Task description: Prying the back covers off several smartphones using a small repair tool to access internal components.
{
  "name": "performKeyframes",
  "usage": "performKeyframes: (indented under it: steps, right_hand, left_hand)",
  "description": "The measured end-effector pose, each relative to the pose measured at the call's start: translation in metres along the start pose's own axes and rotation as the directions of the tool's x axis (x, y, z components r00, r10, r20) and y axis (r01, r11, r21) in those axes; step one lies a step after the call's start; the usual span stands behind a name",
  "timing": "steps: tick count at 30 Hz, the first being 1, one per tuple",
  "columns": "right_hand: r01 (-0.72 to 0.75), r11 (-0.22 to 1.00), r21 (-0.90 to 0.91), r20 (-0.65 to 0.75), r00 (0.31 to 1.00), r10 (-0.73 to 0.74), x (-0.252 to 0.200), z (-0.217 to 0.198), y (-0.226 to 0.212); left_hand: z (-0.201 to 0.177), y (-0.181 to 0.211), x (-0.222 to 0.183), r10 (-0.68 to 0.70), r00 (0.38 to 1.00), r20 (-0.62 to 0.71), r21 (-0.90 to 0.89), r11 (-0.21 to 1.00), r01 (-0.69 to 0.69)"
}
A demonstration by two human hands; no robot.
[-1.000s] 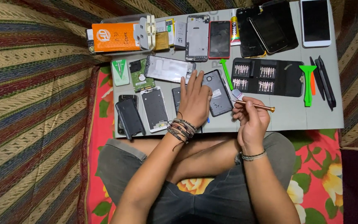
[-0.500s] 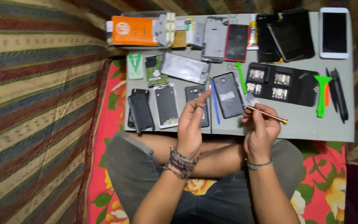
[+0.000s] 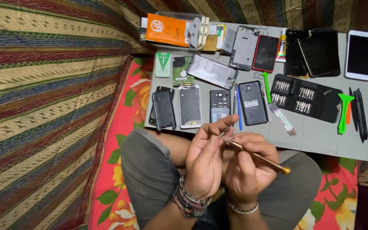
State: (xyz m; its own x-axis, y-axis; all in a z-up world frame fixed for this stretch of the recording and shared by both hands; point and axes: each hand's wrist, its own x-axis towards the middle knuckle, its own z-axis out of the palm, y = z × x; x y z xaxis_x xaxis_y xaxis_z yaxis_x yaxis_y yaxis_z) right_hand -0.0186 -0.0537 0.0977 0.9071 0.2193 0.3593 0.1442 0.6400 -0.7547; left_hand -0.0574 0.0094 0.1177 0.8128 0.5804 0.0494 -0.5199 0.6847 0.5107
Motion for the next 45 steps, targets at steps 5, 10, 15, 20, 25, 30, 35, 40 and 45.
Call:
performKeyframes:
  steps: [5,10,15,20,25,30,35,40,45]
  right_hand:
    - [0.009,1.000,-0.009,0.016,1.000,-0.009,-0.012,0.006,-0.002]
    - [0.012,1.000,-0.016,0.008,1.000,-0.012,-0.018,0.006,-0.002]
    - [-0.009,1.000,-0.007,0.000,1.000,0.009,-0.023,0.003,-0.001]
    - [-0.030,1.000,0.000,-0.025,0.999,0.030,-0.028,-0.007,-0.001]
    - [-0.044,0.999,0.008,-0.054,0.998,0.045,-0.031,-0.019,-0.002]
    - [-0.064,0.998,0.017,-0.090,0.994,0.065,-0.033,-0.027,0.000]
    - [-0.080,0.996,0.026,-0.108,0.991,0.083,-0.034,-0.034,0.003]
    - [-0.101,0.994,0.029,-0.120,0.987,0.103,-0.037,-0.037,0.007]
    - [-0.122,0.992,0.040,-0.124,0.984,0.126,-0.040,-0.034,0.012]
  left_hand:
    - [0.003,0.005,-0.008,-0.009,1.000,0.023,-0.087,0.996,0.011]
    - [0.004,0.007,-0.014,-0.011,0.999,0.046,-0.126,0.992,0.017]
    - [0.004,0.008,-0.018,-0.021,0.998,0.066,-0.113,0.993,0.028]
    - [0.008,0.005,-0.021,-0.041,0.997,0.072,-0.151,0.987,0.051]
    - [0.010,-0.002,-0.023,-0.066,0.995,0.076,-0.171,0.982,0.078]
    - [0.011,-0.007,-0.022,-0.064,0.993,0.099,-0.166,0.983,0.080]
    - [0.010,-0.008,-0.021,-0.065,0.992,0.106,-0.150,0.985,0.081]
    - [0.008,-0.006,-0.020,-0.060,0.993,0.103,-0.140,0.987,0.074]
    - [0.007,0.000,-0.018,-0.048,0.990,0.136,-0.051,0.997,0.055]
